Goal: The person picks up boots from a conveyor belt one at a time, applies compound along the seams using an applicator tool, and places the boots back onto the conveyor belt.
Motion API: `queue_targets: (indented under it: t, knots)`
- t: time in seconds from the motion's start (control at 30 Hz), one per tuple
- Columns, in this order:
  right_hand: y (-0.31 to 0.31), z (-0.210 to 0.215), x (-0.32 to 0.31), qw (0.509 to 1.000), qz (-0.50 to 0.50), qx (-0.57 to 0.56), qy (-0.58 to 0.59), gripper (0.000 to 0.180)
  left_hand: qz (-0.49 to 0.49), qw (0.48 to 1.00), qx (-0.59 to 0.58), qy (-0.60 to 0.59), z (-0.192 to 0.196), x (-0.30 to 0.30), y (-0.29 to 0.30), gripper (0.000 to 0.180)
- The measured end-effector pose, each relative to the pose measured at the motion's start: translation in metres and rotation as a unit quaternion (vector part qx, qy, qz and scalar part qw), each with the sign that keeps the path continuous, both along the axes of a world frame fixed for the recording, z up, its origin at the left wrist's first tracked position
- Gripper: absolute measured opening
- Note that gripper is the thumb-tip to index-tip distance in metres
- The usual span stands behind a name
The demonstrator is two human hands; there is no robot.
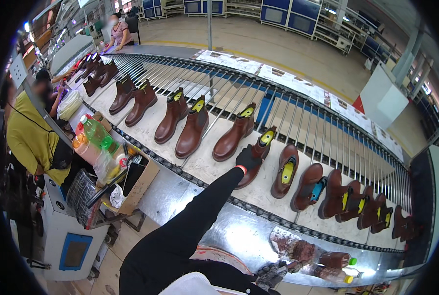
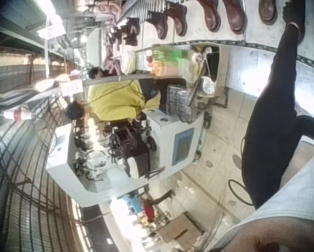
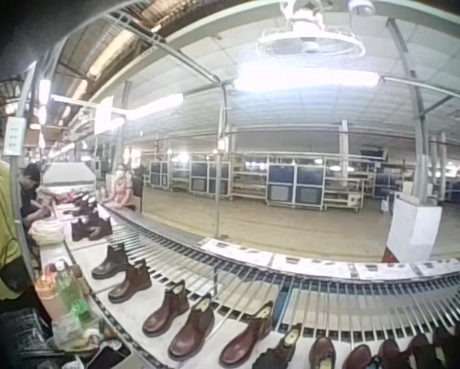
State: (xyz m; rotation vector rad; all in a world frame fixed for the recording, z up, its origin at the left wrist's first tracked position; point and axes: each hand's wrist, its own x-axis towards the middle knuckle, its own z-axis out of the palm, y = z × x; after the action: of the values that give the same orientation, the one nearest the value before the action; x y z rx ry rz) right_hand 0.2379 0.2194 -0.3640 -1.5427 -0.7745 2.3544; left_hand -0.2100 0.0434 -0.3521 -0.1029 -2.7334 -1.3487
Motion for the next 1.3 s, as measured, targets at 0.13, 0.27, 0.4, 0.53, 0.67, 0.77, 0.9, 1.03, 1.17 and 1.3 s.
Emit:
queue_targets:
  t: [0.13, 0.27, 0.4, 0.53, 0.67, 0.77, 0.9, 1.03, 1.17, 1.3]
  knots:
    - [0.0, -0.017, 0.006, 0.997, 0.003, 0.067, 0.049, 0.025, -0.008, 0.997, 0.043, -0.061, 0.007, 0.029, -0.008, 0.071]
    - [-0.028, 0.028, -0.007, 0.981, 0.056, 0.156, 0.102, 0.031, -0.03, 0.975, 0.193, -0.107, 0.016, 0.082, -0.053, 0.073]
    - [-0.038, 0.051, -0.008, 0.971, 0.029, 0.214, 0.107, 0.029, -0.077, 0.961, 0.221, -0.149, 0.07, 0.167, -0.073, 0.075]
    - [-0.027, 0.023, -0.003, 0.982, -0.006, 0.096, 0.163, 0.028, -0.07, 0.972, 0.21, -0.077, 0.053, 0.238, -0.09, 0.079]
    - [-0.029, 0.019, -0.006, 0.98, 0.024, 0.174, 0.091, 0.028, -0.076, 0.987, 0.03, -0.137, 0.104, 0.281, -0.09, 0.078]
    - [-0.029, 0.024, -0.005, 0.976, 0.035, 0.192, 0.1, 0.029, -0.12, 0.981, 0.02, -0.152, 0.087, 0.277, -0.086, 0.082]
    - [-0.033, 0.027, -0.009, 0.982, 0.02, 0.165, 0.09, 0.031, -0.082, 0.972, 0.218, -0.027, 0.079, 0.262, -0.079, 0.077]
    - [-0.036, 0.031, -0.01, 0.98, 0.016, 0.177, 0.086, 0.032, -0.209, 0.859, 0.458, -0.095, 0.085, 0.217, -0.068, 0.058]
    - [-0.034, 0.027, -0.009, 0.977, 0.015, 0.192, 0.091, 0.032, -0.309, 0.821, 0.448, -0.17, 0.054, 0.156, -0.054, 0.053]
    - [-0.029, 0.024, -0.007, 0.981, 0.036, 0.167, 0.093, 0.031, -0.359, 0.782, 0.429, -0.274, 0.048, 0.146, -0.047, 0.042]
